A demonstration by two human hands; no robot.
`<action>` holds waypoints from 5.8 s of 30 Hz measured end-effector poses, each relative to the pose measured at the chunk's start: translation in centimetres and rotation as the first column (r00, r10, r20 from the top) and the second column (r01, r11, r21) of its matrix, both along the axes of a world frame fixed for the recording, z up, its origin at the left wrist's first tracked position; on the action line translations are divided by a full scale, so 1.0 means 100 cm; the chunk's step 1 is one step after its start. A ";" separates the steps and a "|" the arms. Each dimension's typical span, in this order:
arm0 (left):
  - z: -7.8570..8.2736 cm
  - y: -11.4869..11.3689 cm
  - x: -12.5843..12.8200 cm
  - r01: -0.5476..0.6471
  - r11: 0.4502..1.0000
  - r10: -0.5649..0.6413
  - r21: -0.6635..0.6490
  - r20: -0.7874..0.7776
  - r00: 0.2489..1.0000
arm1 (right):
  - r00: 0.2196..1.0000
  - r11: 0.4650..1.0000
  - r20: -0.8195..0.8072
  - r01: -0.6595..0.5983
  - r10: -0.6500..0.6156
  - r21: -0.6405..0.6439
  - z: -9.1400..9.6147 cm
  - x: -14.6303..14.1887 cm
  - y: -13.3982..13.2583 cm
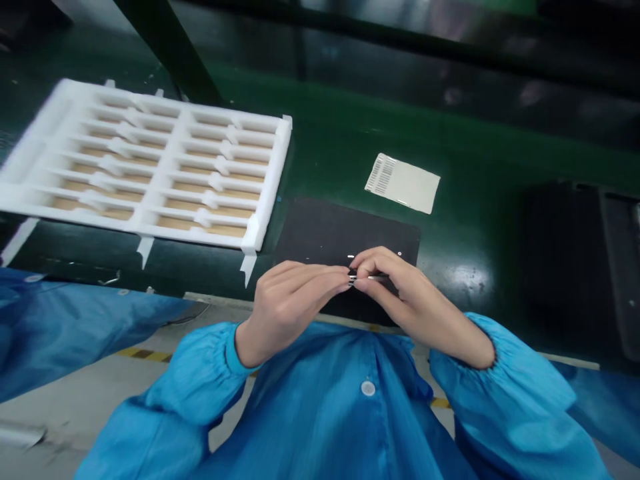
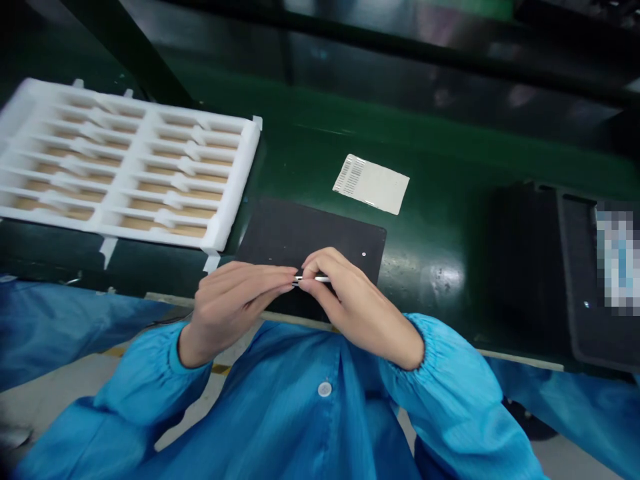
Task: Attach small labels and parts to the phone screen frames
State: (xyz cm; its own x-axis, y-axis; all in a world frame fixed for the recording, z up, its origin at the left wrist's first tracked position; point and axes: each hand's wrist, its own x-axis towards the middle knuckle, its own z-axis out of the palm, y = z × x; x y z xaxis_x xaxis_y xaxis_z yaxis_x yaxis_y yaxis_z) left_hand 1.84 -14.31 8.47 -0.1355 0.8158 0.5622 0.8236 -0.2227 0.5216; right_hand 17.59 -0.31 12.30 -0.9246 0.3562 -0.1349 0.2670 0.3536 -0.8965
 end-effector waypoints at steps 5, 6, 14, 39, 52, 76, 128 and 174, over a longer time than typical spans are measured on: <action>0.001 0.005 0.002 -0.038 0.999 0.038 0.005 -0.042 0.998 | 0.951 0.969 -0.189 0.243 -0.246 -0.038 -0.024 0.011 -0.009; 0.002 0.005 0.002 -0.042 0.999 0.042 0.003 -0.057 0.997 | 0.924 0.952 -0.236 0.303 -0.301 -0.029 -0.030 0.013 -0.011; 0.004 0.007 0.004 -0.061 0.997 0.055 -0.050 -0.114 0.992 | 0.785 0.895 -0.484 0.445 -0.387 0.006 -0.055 0.013 -0.021; -0.008 -0.008 -0.001 0.032 0.999 -0.043 -0.035 -0.387 0.921 | 0.867 0.677 -0.490 0.308 0.089 0.669 -0.066 0.025 -0.015; -0.005 -0.007 -0.010 -0.058 0.998 0.053 -0.021 -0.207 0.977 | 0.927 0.941 -0.365 0.194 -0.084 0.276 -0.034 0.018 -0.007; -0.001 -0.012 -0.004 -0.065 0.995 0.056 -0.082 -0.103 0.993 | 0.944 0.909 -0.328 0.177 -0.047 0.378 -0.015 0.000 -0.009; -0.005 -0.017 0.003 -0.104 0.994 0.104 -0.046 -0.004 0.995 | 0.990 0.788 -0.139 0.095 -0.011 0.608 0.009 -0.001 -0.033; 0.008 -0.016 -0.013 0.006 0.977 -0.029 -0.212 -0.105 0.994 | 0.619 0.657 -0.589 0.730 -0.519 0.188 -0.040 0.032 -0.022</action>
